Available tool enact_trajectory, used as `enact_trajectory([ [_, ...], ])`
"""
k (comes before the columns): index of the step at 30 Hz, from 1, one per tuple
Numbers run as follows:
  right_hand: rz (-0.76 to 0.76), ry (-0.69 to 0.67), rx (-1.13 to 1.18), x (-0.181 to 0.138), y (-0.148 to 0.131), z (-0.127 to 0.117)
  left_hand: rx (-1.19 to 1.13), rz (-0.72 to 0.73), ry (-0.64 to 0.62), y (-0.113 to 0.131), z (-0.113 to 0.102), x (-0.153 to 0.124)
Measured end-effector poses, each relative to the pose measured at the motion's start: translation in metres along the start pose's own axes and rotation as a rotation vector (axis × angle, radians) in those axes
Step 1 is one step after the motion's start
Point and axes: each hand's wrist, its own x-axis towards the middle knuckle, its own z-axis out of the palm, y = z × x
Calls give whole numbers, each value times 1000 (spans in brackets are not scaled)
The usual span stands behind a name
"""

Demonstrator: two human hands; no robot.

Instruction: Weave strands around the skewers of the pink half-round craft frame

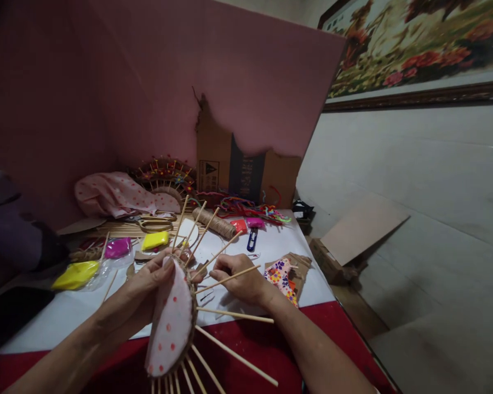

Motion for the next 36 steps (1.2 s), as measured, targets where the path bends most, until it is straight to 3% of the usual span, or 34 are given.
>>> enact_trajectory([
  [5,-40,47,-82,0,2,-1,12,-6,-10,-2,-2,3],
  [16,55,105,-50,1,0,-3,5,-38,54,3,-10,4],
  [25,104,-1,428,-2,0,-21,61,106,166,12,-15,7],
  [31,67,160,690,-3,3,-35,143,124,236,9,-16,10],
  [36,18,260,723,-5,1,-41,186,114,252,8,-13,10],
])
